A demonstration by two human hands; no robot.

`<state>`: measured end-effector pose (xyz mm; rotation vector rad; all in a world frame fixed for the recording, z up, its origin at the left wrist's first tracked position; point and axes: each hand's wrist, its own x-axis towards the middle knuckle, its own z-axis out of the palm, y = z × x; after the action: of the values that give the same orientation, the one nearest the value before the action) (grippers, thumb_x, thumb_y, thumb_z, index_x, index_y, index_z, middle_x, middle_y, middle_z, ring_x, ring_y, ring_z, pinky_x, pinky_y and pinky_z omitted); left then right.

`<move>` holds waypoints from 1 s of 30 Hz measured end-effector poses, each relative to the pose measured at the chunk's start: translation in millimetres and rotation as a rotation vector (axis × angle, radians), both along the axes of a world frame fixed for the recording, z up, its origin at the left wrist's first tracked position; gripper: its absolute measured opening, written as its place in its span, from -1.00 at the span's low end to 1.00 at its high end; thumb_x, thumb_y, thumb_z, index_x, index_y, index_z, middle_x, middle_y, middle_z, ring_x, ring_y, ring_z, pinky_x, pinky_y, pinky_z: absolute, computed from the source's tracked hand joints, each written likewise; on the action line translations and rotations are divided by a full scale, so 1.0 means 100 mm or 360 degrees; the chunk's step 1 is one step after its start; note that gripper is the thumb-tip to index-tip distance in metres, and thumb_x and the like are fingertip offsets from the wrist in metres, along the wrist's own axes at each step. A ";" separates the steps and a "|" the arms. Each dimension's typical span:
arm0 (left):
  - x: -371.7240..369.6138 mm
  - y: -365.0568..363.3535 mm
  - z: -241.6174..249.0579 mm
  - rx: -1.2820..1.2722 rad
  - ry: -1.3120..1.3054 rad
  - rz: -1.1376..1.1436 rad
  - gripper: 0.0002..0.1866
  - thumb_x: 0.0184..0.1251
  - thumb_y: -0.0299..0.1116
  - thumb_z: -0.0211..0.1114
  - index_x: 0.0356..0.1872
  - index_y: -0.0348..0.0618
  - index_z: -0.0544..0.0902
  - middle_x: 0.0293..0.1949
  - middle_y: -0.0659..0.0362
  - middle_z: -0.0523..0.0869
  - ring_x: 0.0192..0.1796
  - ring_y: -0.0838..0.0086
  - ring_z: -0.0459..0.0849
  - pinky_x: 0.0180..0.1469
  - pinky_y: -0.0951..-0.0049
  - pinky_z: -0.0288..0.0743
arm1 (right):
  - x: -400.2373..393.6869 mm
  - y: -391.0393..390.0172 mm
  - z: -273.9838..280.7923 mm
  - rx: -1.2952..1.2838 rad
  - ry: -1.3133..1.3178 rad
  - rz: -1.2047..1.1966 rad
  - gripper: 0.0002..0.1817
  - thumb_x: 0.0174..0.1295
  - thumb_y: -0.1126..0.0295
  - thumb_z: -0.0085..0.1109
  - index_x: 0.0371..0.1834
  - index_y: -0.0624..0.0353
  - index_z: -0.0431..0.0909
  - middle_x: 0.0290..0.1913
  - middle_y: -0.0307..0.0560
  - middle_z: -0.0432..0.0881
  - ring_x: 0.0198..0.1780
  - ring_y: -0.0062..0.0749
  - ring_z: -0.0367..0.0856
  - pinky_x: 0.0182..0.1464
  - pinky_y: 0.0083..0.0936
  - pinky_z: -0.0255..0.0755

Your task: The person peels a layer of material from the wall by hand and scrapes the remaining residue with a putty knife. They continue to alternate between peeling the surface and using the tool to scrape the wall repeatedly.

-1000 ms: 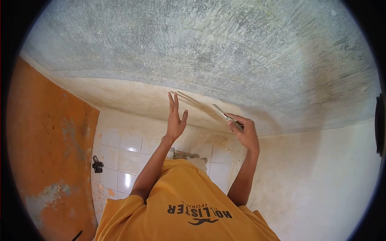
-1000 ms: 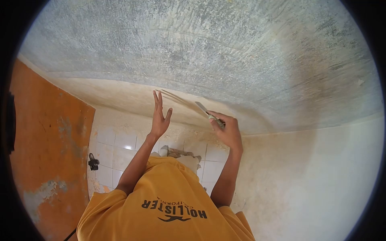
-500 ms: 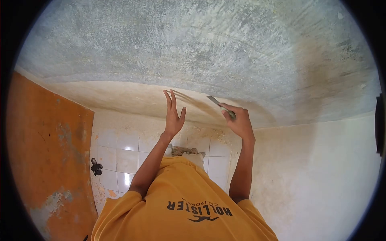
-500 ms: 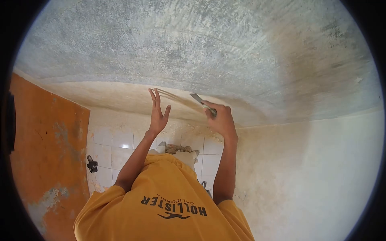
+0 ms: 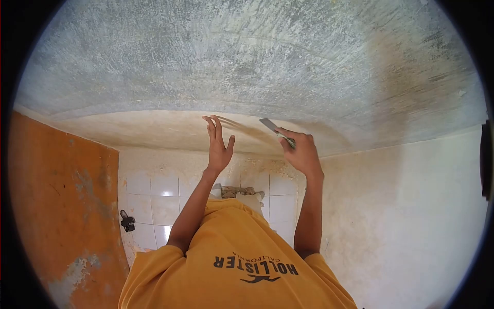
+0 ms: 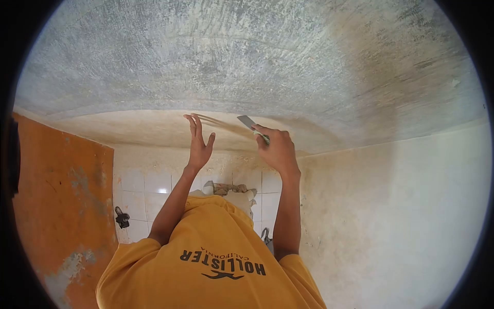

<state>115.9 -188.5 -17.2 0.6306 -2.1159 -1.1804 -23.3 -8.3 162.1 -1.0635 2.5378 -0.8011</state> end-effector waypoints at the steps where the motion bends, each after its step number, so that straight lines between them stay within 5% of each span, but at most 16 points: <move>1: 0.01 0.00 -0.01 0.0005 0.0003 -0.0016 0.04 0.47 -0.52 0.29 0.69 -0.08 -0.33 0.63 -0.23 -0.59 0.67 -0.24 -0.31 0.65 0.04 -0.02 | 0.01 0.01 -0.04 0.0061 -0.0007 0.0020 -0.65 0.32 0.39 0.24 0.15 -0.09 0.77 -0.14 0.17 0.78 -0.25 0.10 0.73 -0.11 -0.20 0.60; 10: -0.04 0.05 0.00 0.0094 0.0067 -0.0023 0.06 0.46 -0.52 0.30 0.68 -0.08 -0.35 0.62 -0.23 -0.62 0.66 -0.25 -0.33 0.64 0.03 0.01 | 0.13 0.01 -0.01 0.0127 -0.0070 -0.0114 -0.64 0.32 0.39 0.24 0.17 -0.07 0.76 -0.11 0.21 0.77 -0.22 0.13 0.73 -0.10 -0.18 0.59; 13: -0.03 0.02 0.03 0.0122 0.0047 -0.0045 0.07 0.45 -0.53 0.30 0.68 -0.10 -0.36 0.62 -0.24 -0.63 0.66 -0.26 -0.34 0.64 0.03 -0.01 | 0.20 0.11 -0.12 -0.0310 0.0127 -0.0057 -0.63 0.32 0.39 0.23 0.19 -0.08 0.75 -0.09 0.17 0.77 -0.21 0.13 0.73 -0.09 -0.19 0.59; 19: -0.03 0.05 -0.03 0.0064 0.0116 -0.0054 0.07 0.42 -0.56 0.31 0.68 -0.11 -0.35 0.62 -0.28 -0.61 0.65 -0.33 -0.35 0.63 -0.02 0.00 | 0.19 0.13 0.18 0.0146 -0.0122 -0.0129 -0.61 0.34 0.52 0.22 0.23 0.04 0.71 0.07 0.17 0.74 -0.05 0.08 0.78 0.00 -0.41 0.57; 22: -0.06 0.02 -0.01 0.0038 0.0125 -0.0043 0.08 0.42 -0.57 0.31 0.68 -0.11 -0.35 0.62 -0.28 -0.61 0.65 -0.33 -0.35 0.63 -0.02 0.01 | 0.18 0.18 0.01 -0.0148 0.0069 0.0032 -0.61 0.35 0.49 0.21 0.23 0.01 0.71 0.05 0.17 0.75 -0.12 0.09 0.77 -0.01 -0.39 0.58; 30: -0.04 0.00 0.01 0.0036 0.0098 -0.0068 0.08 0.42 -0.56 0.30 0.68 -0.11 -0.37 0.61 -0.28 -0.62 0.65 -0.33 -0.38 0.62 -0.02 0.02 | 0.19 0.05 -0.03 0.0048 0.0020 -0.0099 -0.62 0.35 0.42 0.19 0.21 -0.05 0.73 0.00 0.15 0.76 -0.18 0.09 0.74 0.01 -0.20 0.60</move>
<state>111.5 -188.1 -16.6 0.5549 -2.0765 -1.2333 -4.5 -3.5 159.3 -0.9878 2.5964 -0.7721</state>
